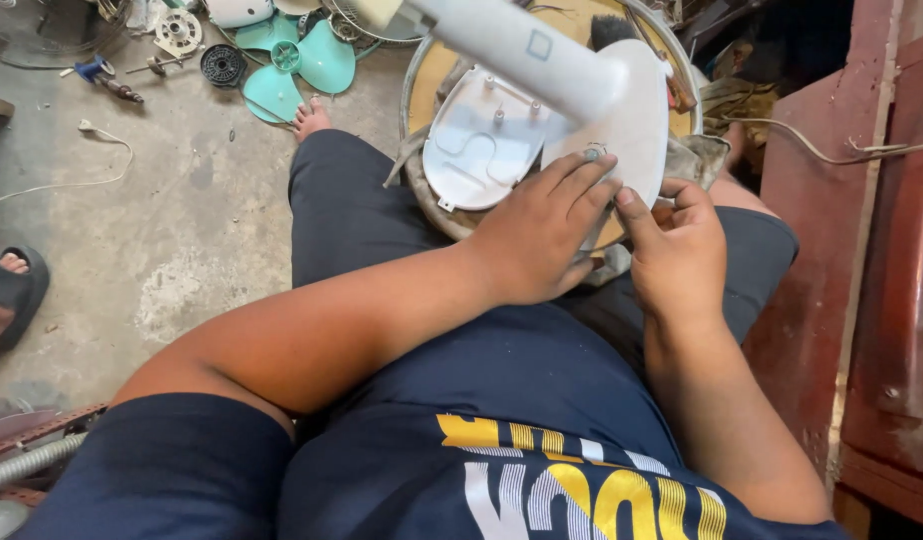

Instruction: Assembling the base of an electric fan by installing the circuit board and using a screwdriver to secure components.

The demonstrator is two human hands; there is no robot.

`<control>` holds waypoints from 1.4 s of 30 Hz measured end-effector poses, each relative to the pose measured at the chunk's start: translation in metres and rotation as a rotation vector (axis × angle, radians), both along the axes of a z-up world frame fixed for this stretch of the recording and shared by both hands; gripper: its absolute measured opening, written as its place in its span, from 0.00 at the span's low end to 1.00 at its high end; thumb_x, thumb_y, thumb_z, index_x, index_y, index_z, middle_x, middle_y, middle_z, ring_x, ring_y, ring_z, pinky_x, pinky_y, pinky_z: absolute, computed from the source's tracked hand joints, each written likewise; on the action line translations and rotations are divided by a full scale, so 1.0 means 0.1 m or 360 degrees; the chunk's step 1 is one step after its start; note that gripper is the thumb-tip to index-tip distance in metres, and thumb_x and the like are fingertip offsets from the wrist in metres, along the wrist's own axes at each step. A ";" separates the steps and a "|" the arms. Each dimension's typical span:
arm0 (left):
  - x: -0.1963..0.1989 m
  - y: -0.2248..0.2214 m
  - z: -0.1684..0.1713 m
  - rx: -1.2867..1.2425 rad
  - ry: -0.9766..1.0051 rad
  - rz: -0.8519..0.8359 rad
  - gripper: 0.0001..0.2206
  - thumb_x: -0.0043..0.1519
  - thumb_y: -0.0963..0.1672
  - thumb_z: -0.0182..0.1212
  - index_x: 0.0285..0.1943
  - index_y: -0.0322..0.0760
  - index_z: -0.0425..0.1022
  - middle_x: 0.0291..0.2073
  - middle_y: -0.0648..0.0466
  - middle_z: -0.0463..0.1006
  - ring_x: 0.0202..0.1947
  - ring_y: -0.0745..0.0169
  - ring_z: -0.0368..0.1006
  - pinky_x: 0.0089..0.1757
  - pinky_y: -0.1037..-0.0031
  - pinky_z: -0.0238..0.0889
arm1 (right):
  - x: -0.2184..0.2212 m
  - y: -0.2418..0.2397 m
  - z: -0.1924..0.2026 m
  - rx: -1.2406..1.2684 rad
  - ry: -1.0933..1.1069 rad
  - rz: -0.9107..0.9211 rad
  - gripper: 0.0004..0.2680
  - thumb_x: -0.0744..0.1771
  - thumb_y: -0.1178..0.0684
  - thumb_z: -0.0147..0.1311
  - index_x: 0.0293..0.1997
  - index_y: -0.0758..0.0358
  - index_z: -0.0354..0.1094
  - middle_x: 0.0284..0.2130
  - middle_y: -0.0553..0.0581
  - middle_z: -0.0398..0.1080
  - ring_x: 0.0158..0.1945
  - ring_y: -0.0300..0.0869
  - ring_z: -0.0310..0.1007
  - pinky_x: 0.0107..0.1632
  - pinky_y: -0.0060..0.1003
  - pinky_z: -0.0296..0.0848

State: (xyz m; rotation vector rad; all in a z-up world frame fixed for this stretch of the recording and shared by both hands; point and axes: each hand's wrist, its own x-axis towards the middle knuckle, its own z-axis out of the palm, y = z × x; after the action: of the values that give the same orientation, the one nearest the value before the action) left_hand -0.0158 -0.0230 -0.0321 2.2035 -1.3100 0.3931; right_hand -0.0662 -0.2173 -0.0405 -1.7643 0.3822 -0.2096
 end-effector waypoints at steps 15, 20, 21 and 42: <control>-0.09 0.07 -0.06 -0.0530 0.0594 -0.0085 0.43 0.48 0.36 0.61 0.78 0.27 0.49 0.73 0.33 0.59 0.72 0.36 0.61 0.70 0.54 0.57 | -0.15 0.42 0.55 -0.0732 -0.0175 0.0125 0.14 0.67 0.52 0.67 0.57 0.60 0.73 0.39 0.65 0.79 0.43 0.53 0.82 0.42 0.47 0.78; -0.12 0.13 0.05 -0.0722 0.0597 -0.0070 0.35 0.54 0.35 0.54 0.76 0.27 0.55 0.71 0.33 0.62 0.71 0.36 0.64 0.67 0.53 0.61 | -0.22 0.48 0.51 -0.0813 -0.0289 0.0127 0.15 0.67 0.53 0.67 0.57 0.64 0.69 0.40 0.62 0.79 0.45 0.53 0.81 0.47 0.49 0.76; -0.12 0.14 0.06 -0.0764 0.0629 -0.0024 0.34 0.54 0.35 0.53 0.75 0.26 0.56 0.71 0.32 0.62 0.70 0.35 0.64 0.67 0.51 0.62 | -0.22 0.48 0.50 -0.0787 -0.0279 0.0144 0.15 0.67 0.52 0.66 0.57 0.64 0.66 0.40 0.61 0.80 0.47 0.54 0.81 0.48 0.50 0.75; -0.05 0.21 0.09 -0.0223 0.1401 0.0792 0.29 0.58 0.45 0.69 0.68 0.31 0.67 0.61 0.44 0.70 0.63 0.43 0.70 0.58 0.57 0.69 | -0.14 0.24 -0.10 0.0386 0.0032 0.0545 0.12 0.66 0.67 0.55 0.55 0.70 0.64 0.53 0.67 0.74 0.54 0.45 0.78 0.57 0.38 0.76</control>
State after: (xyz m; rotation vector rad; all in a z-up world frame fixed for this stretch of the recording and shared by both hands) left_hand -0.0207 -0.0015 -0.0230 2.1472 -0.2603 -0.2953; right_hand -0.0797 -0.1930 -0.0503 -1.5636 0.1094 0.0962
